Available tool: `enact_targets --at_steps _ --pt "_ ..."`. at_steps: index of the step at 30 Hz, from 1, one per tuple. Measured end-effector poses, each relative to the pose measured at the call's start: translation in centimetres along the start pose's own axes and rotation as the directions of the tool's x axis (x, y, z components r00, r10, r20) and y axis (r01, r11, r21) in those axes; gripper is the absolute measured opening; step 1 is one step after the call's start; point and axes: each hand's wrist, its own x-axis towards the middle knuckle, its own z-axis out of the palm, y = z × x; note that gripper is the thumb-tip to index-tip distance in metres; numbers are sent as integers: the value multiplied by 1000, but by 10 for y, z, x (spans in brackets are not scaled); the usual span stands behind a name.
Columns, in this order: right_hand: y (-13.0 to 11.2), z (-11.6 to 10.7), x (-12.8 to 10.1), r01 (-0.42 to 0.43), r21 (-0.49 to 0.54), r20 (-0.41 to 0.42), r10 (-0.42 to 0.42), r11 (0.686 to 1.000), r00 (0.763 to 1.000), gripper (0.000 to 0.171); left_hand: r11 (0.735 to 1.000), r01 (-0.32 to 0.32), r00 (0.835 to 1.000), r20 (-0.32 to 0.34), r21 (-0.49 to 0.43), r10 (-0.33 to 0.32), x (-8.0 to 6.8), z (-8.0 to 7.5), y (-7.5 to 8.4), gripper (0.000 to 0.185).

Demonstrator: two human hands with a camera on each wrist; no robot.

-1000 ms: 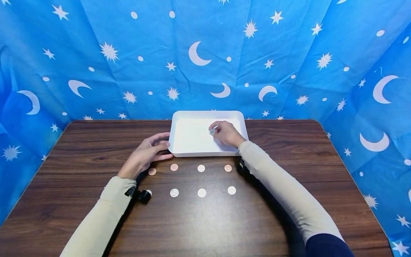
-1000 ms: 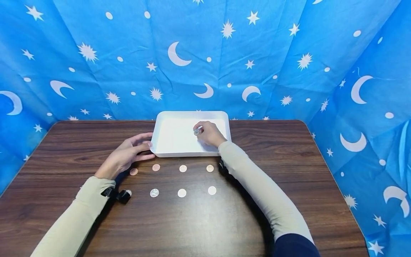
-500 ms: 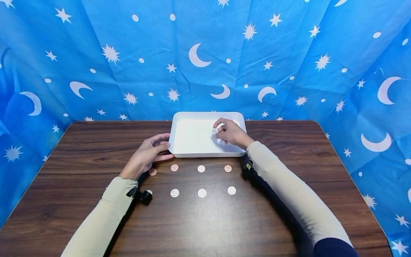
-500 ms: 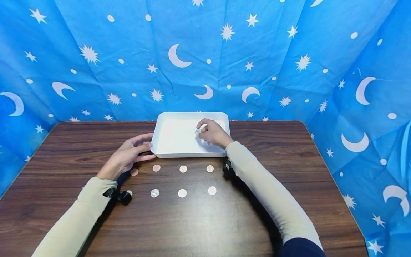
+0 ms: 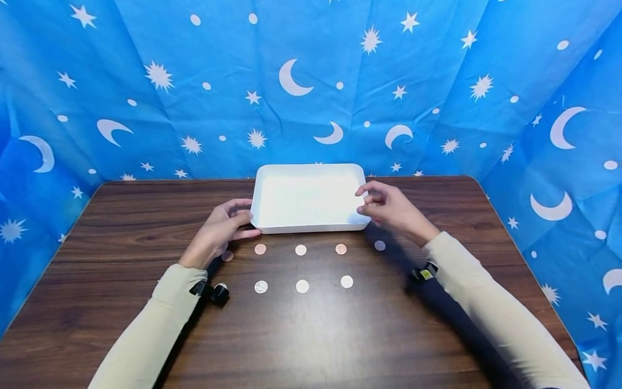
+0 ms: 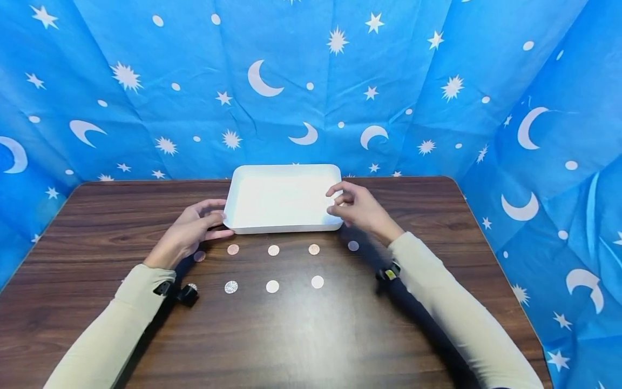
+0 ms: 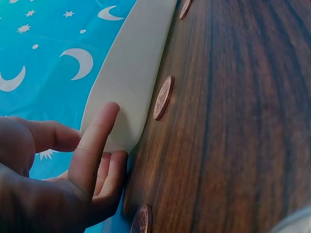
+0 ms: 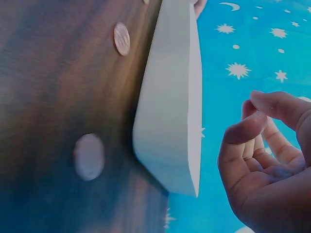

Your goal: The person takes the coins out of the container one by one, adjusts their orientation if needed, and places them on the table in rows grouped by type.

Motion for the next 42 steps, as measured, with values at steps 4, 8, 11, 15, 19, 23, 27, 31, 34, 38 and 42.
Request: enact_targets --at_steps 4,8,11,15,19,23,27,31,34,38,42 --pt "12 -11 -28 -30 43 3 30 999 1000 34 1000 17 1000 16 12 -17 0 -2 2 57" --pt "26 -13 -50 -56 52 20 55 997 998 31 1000 10 1000 16 21 -10 -2 -8 6 58" --pt "36 -11 -63 -65 62 55 61 996 997 29 1000 19 1000 6 23 -19 -5 -13 7 59" --pt "49 -7 -81 -68 61 87 62 996 994 27 999 43 999 22 27 -44 -5 -12 5 59" --pt "60 -2 -97 -79 65 113 71 995 991 29 1000 24 999 41 16 -24 -2 -6 1 58" --pt "65 0 -105 -79 65 153 68 995 986 29 1000 9 999 46 8 -10 0 -4 -1 57" --pt "69 1 -109 -64 28 174 58 998 983 27 999 32 998 43 29 -34 2 -3 -2 56" --pt "68 3 -110 -58 -84 167 72 995 983 20 998 40 998 41 42 -42 2 -1 0 57" --pt "68 4 -111 -28 -189 157 58 982 986 17 998 42 998 38 50 -44 1 -1 2 58" --pt "68 6 -113 24 -295 126 14 955 992 15 998 44 998 37 55 -46 0 0 3 59" --pt "70 9 -115 110 -378 98 -78 919 992 15 998 36 999 32 42 -38 0 0 1 58"
